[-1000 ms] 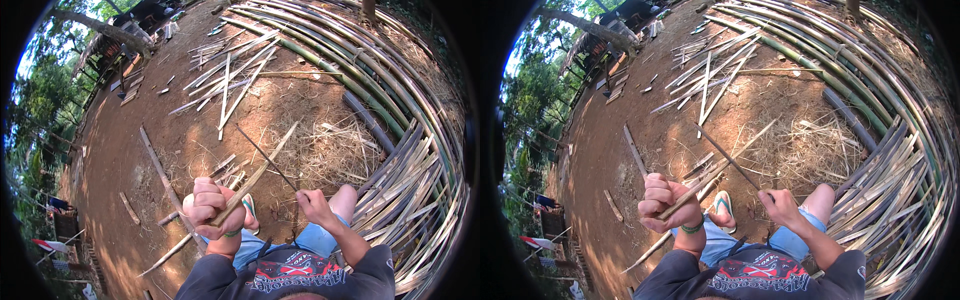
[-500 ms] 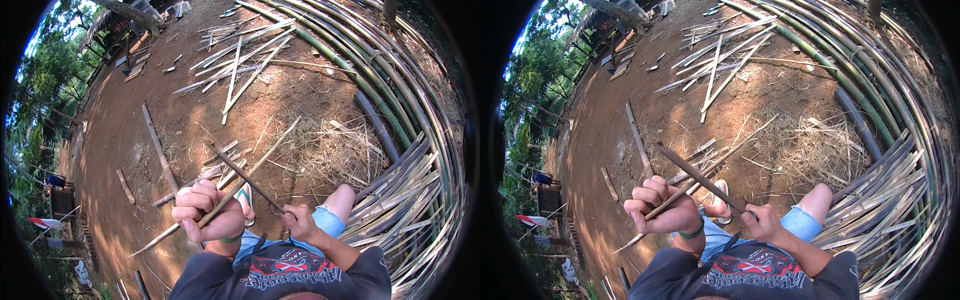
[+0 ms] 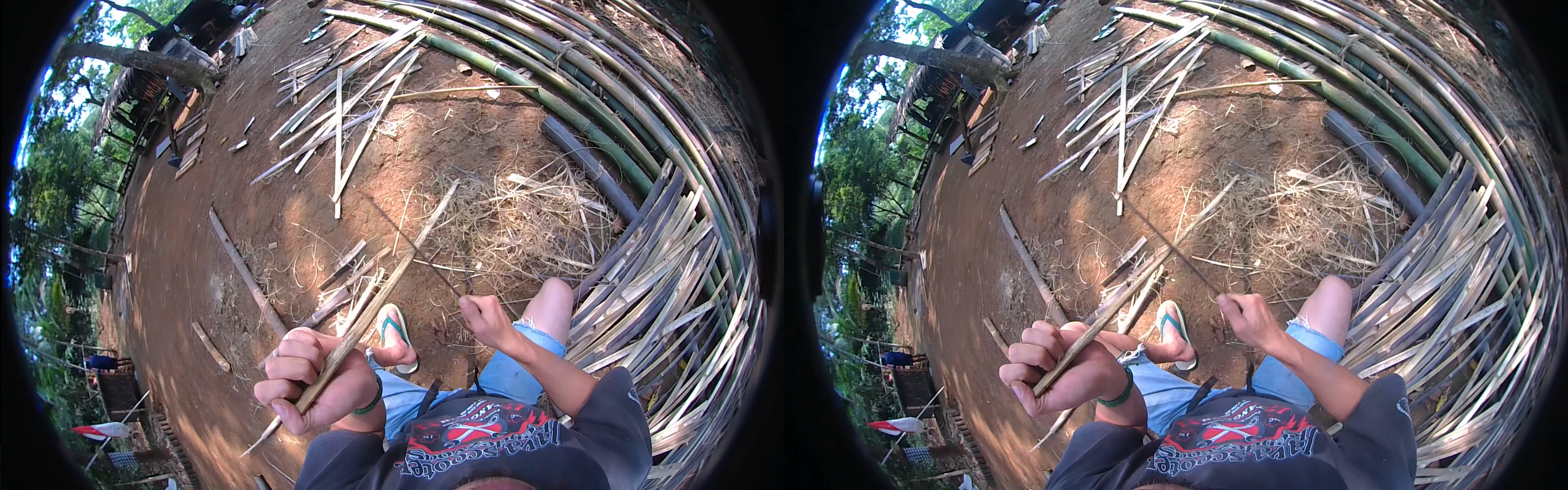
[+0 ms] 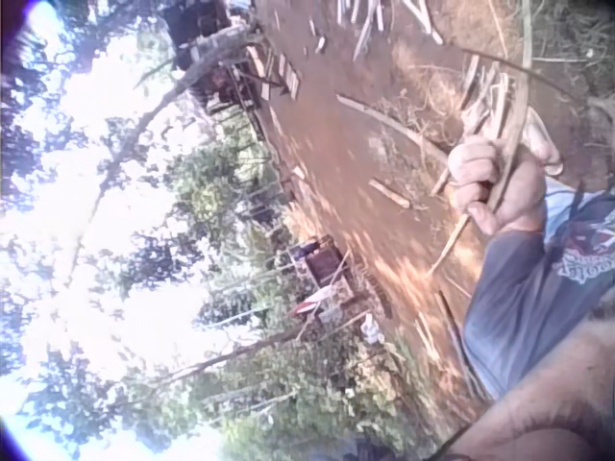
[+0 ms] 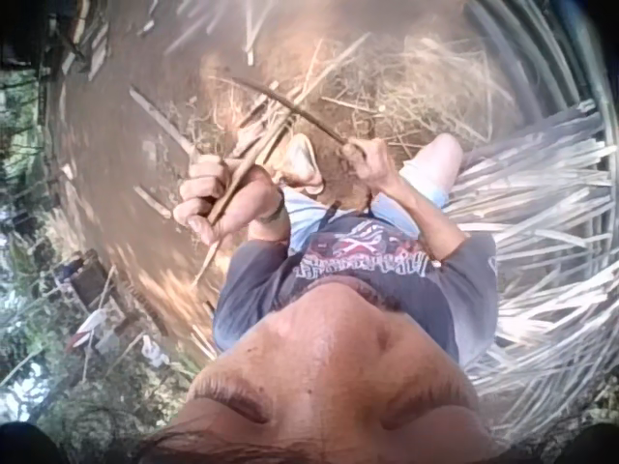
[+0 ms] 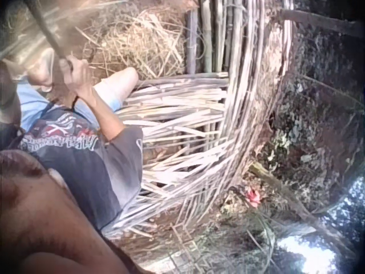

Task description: The person sits on the ground and uses a machete to sharpen a long, thin piece of bamboo into a pointed stake. They repeatedly scrape the blade along the bamboo to thin the tip and remove splinters, occasionally inspecting the point and adjusting their grip.

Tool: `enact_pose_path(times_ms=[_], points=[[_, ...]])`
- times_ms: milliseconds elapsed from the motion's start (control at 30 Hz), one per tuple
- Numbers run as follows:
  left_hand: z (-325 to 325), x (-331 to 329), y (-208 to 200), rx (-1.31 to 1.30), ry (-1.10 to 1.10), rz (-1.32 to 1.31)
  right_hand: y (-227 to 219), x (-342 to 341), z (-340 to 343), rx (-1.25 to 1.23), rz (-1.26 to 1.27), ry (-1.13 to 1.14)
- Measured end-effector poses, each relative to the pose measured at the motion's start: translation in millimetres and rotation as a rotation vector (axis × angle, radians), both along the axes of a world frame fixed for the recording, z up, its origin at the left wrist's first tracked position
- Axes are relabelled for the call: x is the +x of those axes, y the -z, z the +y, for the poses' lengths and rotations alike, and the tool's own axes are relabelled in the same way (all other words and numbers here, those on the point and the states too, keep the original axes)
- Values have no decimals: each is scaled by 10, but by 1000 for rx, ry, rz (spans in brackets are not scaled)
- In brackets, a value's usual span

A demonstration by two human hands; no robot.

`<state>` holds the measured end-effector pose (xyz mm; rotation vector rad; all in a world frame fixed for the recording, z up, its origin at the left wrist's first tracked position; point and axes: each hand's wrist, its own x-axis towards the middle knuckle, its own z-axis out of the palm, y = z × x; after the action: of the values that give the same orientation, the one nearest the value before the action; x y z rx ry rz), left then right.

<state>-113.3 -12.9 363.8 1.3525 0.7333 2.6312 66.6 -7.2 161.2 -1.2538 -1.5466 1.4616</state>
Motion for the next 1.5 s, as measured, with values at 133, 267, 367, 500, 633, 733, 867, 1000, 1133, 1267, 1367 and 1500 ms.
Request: enact_pose_path(times_ms=[133,267,367,500,633,733,867,1000,1133,1267,1367,1500], points=[[-8,-7,49,-2,-31,6,635,200,507,-26,-249,171],[20,49,30,-7,3,21,-171,-98,132,91,-69,93],[15,63,6,27,32,-25,-176,-79,-122,346,78,-87],[148,99,-92,-46,-59,-70,1182,192,533,-194,-299,248],[108,47,-60,25,24,25,1408,219,558,-256,-236,306],[118,-27,-16,28,103,39,777,-9,226,-283,93,219],[114,63,-22,55,194,130,-219,-109,-86,-15,148,100],[44,189,-22,44,339,276,-1150,56,-293,162,180,-198],[17,244,2,45,374,376,-1263,134,-377,132,254,-273],[-36,274,24,43,336,375,-677,113,-143,-94,50,-32],[-44,284,83,73,311,373,-905,82,-348,18,172,-95],[-55,264,184,88,341,332,-906,75,-507,160,202,-207]])
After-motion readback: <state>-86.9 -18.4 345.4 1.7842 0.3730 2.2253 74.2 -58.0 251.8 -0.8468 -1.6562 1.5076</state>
